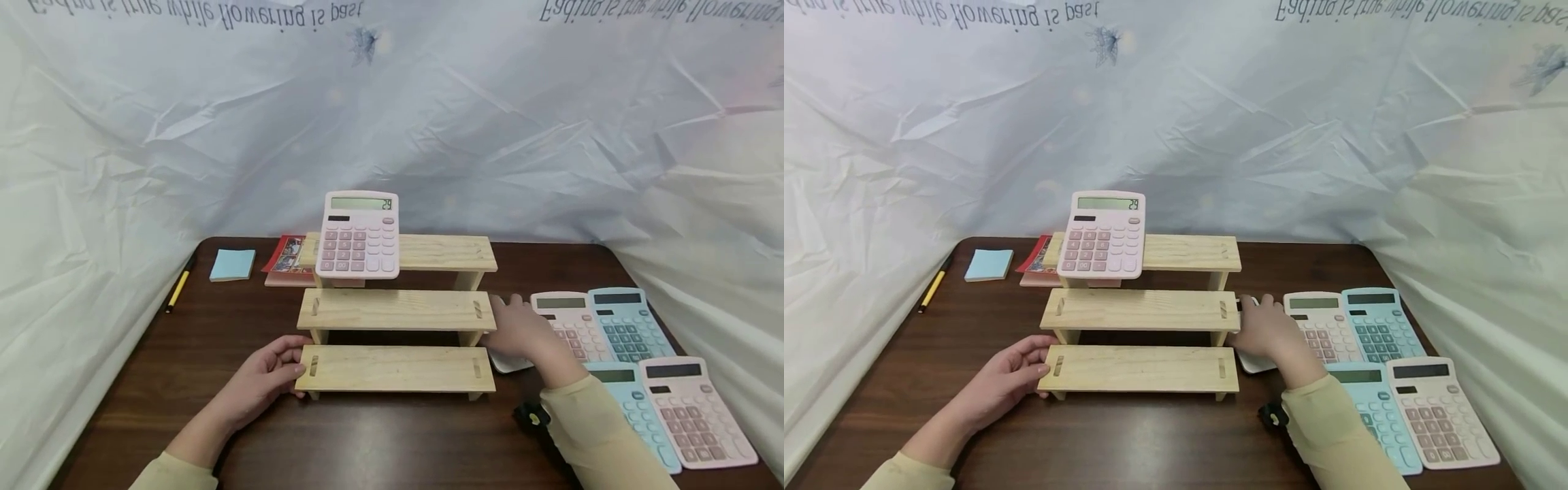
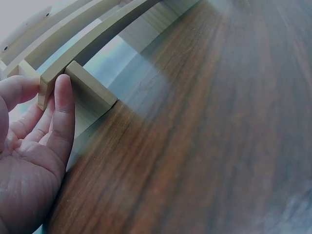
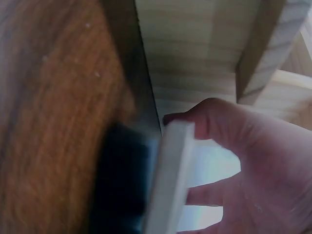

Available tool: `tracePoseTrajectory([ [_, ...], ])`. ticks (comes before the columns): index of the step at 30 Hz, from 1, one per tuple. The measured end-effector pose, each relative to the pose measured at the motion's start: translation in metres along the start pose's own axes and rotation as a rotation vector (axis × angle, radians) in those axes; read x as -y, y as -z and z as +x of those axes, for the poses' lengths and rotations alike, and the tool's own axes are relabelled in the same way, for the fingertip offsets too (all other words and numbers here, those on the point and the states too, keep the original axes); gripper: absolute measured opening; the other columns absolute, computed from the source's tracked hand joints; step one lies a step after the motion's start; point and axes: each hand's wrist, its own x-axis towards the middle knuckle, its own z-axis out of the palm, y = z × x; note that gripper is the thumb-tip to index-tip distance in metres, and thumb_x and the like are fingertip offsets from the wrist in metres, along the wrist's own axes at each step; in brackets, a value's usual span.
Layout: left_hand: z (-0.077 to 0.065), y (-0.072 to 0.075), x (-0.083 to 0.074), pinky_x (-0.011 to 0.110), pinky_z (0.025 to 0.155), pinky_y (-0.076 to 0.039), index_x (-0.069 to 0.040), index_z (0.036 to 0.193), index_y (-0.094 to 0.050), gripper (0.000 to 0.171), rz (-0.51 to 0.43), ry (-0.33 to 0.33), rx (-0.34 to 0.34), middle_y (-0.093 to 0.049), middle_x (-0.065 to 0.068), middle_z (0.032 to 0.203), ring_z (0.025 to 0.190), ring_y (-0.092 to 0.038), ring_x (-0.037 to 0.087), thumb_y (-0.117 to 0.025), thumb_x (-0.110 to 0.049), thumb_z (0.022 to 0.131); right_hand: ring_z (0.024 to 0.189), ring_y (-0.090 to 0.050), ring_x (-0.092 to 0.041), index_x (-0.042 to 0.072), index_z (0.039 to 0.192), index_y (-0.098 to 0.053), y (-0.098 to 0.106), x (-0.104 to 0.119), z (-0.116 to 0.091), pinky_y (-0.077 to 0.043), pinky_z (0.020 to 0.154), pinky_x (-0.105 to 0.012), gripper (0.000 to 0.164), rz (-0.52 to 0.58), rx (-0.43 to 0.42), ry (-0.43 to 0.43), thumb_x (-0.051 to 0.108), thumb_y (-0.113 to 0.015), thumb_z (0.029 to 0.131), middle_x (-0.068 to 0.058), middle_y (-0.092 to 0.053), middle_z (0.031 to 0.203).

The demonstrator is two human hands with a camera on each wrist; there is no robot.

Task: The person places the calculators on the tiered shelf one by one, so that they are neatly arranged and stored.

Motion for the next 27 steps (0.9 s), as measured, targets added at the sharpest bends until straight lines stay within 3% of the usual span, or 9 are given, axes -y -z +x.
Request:
tracePoseTrajectory([
  [4, -0.002, 0.0, 0.003, 0.045, 0.075, -0.057, 0.001, 0.141, -0.033, 0.05, -0.015, 0.025, -0.014, -0.052, 0.027, 0.118, 0.091, -0.063, 0.028, -0.056, -0.013, 0.099, 0.116, -0.044, -0.051, 0.004, 0.148, -0.032, 0.004, -0.003, 0.0, -0.049, 0.072, -0.06, 0.095, 0.012, -0.007, 0.014, 0.067, -0.06, 0.082, -0.036, -0.041, 0.132],
  [9, -0.001, 0.0, 0.004, 0.044, 0.073, -0.058, 0.004, 0.14, -0.032, 0.048, -0.028, -0.022, 0.019, -0.051, 0.028, 0.117, 0.091, -0.062, 0.027, -0.054, -0.01, 0.1, 0.103, -0.053, -0.049, 0.003, 0.149, -0.03, 0.014, -0.005, -0.001, -0.049, 0.072, -0.059, 0.1, 0.058, -0.07, 0.017, 0.068, -0.062, 0.079, -0.037, -0.041, 0.13],
  [13, 0.0, 0.001, 0.003, 0.043, 0.07, -0.058, 0.006, 0.139, -0.031, 0.047, -0.028, -0.055, 0.037, -0.05, 0.029, 0.117, 0.089, -0.063, 0.026, -0.052, -0.008, 0.1, 0.102, -0.054, -0.049, 0.0, 0.15, -0.026, 0.022, -0.006, -0.002, -0.048, 0.076, -0.06, 0.108, 0.111, -0.128, 0.012, 0.076, -0.055, 0.078, -0.037, -0.038, 0.133],
  [19, 0.001, 0.003, 0.003, 0.045, 0.071, -0.057, 0.004, 0.14, -0.033, 0.046, -0.02, -0.053, 0.038, -0.05, 0.029, 0.118, 0.091, -0.062, 0.028, -0.052, -0.008, 0.1, 0.109, -0.052, -0.05, -0.002, 0.15, -0.025, 0.032, -0.006, -0.004, -0.047, 0.08, -0.062, 0.115, 0.141, -0.177, -0.004, 0.083, -0.047, 0.076, -0.037, -0.035, 0.137],
  [23, 0.002, 0.002, 0.003, 0.045, 0.071, -0.057, 0.004, 0.14, -0.033, 0.046, -0.018, -0.056, 0.035, -0.05, 0.03, 0.118, 0.09, -0.062, 0.028, -0.053, -0.008, 0.1, 0.102, -0.055, -0.046, -0.001, 0.15, -0.025, 0.036, -0.008, -0.004, -0.049, 0.076, -0.058, 0.106, 0.155, -0.185, -0.01, 0.074, -0.054, 0.081, -0.036, -0.036, 0.136],
  [27, 0.001, 0.002, 0.003, 0.045, 0.071, -0.057, 0.004, 0.14, -0.032, 0.047, -0.021, -0.053, 0.028, -0.05, 0.029, 0.117, 0.09, -0.062, 0.028, -0.053, -0.008, 0.1, 0.088, -0.056, -0.038, 0.001, 0.151, -0.023, 0.039, -0.011, -0.004, -0.048, 0.067, -0.049, 0.091, 0.195, -0.175, -0.017, 0.054, -0.06, 0.087, -0.033, -0.036, 0.135],
])
